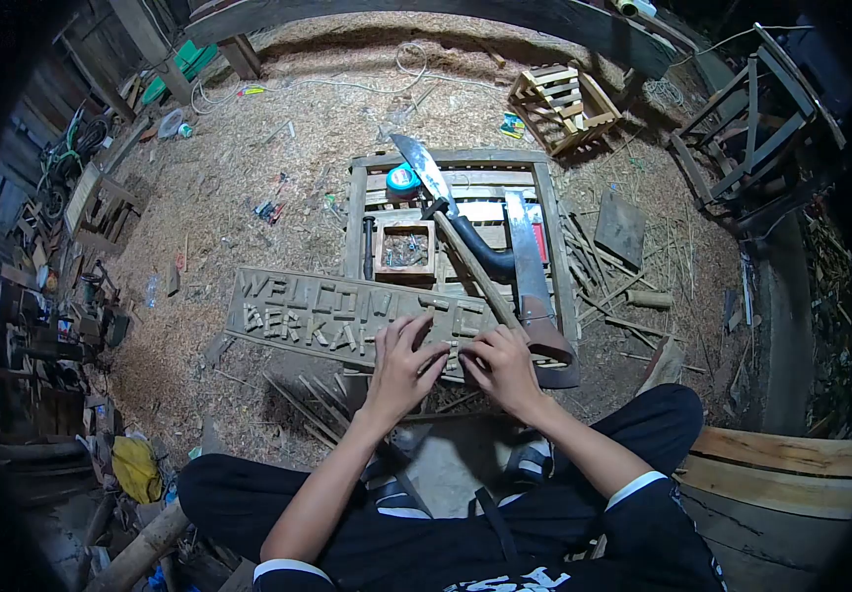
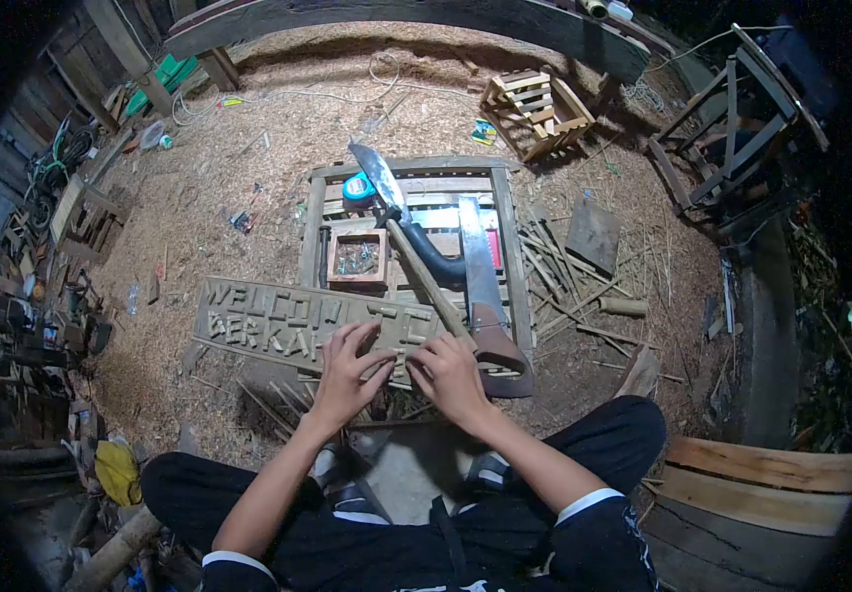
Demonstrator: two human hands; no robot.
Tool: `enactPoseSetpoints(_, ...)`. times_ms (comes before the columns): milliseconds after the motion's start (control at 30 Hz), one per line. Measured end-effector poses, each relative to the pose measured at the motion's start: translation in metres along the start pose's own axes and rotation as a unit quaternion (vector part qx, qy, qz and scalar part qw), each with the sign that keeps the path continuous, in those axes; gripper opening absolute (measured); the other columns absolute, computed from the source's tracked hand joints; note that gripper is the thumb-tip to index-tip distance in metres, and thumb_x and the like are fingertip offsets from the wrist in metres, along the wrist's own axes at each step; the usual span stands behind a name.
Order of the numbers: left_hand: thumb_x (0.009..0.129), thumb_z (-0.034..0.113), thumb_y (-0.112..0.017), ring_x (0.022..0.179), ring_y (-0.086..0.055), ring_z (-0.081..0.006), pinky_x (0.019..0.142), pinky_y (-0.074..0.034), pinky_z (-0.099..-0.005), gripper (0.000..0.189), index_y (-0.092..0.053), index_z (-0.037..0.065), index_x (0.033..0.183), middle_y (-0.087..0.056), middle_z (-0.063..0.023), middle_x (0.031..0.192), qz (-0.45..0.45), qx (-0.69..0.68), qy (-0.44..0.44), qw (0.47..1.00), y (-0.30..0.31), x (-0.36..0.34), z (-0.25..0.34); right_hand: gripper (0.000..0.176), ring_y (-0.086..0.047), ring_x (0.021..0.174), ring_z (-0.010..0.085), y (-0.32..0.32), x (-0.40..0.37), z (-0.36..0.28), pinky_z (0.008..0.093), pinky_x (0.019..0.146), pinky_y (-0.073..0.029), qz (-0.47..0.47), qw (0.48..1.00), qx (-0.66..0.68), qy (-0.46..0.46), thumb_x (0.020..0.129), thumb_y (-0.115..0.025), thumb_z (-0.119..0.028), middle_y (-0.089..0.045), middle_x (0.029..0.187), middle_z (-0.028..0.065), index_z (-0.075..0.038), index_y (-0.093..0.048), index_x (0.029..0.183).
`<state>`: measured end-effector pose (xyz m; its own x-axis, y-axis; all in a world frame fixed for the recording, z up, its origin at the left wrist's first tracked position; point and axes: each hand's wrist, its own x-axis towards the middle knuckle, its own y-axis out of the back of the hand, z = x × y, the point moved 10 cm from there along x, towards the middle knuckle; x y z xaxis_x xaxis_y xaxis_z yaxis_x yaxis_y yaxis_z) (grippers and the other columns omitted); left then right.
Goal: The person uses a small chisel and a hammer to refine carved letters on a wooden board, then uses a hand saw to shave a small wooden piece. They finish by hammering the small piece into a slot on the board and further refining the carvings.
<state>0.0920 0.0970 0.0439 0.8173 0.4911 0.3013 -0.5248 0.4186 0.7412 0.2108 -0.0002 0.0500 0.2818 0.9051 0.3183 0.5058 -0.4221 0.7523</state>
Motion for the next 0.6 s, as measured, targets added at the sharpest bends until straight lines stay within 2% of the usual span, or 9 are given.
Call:
enactPoseSetpoints(167, 0.085, 0.023, -0.081, 0.140, -0.045, -0.0355, 0.116, -0.031, -0.0521, 0.019, -0.081, 0.013, 0.100, -0.057, -0.0136, 0.147, -0.003, 0.003, 0.003, 1.000, -0.005, 0.005, 0.004, 0.019, -0.063, 0.096, 0.0314, 0.001, 0.004, -0.004, 0.0435, 0.085, -0.050, 0.002, 1.000, -0.020, 0.016, 0.083, -0.081, -0.011, -0.066, 0.097, 0.0111, -0.004, -0.072, 0.099)
enactPoseSetpoints(333, 0.083, 0.024, -0.082, 0.141, -0.044, -0.0363, 0.116, -0.031, -0.0527, 0.018, -0.082, 0.014, 0.098, -0.057, -0.0119, 0.149, -0.013, 0.031, 0.016, 0.999, -0.008, 0.007, 0.004, 0.022, -0.062, 0.096, 0.0305, -0.015, 0.008, -0.006, 0.0427, 0.081, -0.049, -0.021, 0.995, -0.075, 0.065, 0.079, -0.081, -0.014, -0.064, 0.093, 0.0107, -0.005, -0.067, 0.092)
enactPoseSetpoints(600, 0.082, 0.023, -0.083, 0.142, -0.043, -0.0363, 0.117, -0.030, -0.0523, 0.015, -0.083, 0.015, 0.095, -0.058, -0.0099, 0.150, -0.010, 0.079, 0.011, 0.997, -0.006, 0.008, 0.006, 0.026, -0.061, 0.094, 0.0302, -0.018, 0.004, -0.007, 0.0415, 0.077, -0.047, -0.068, 0.992, -0.063, 0.088, 0.075, -0.082, -0.017, -0.061, 0.092, 0.0101, -0.007, -0.065, 0.091)
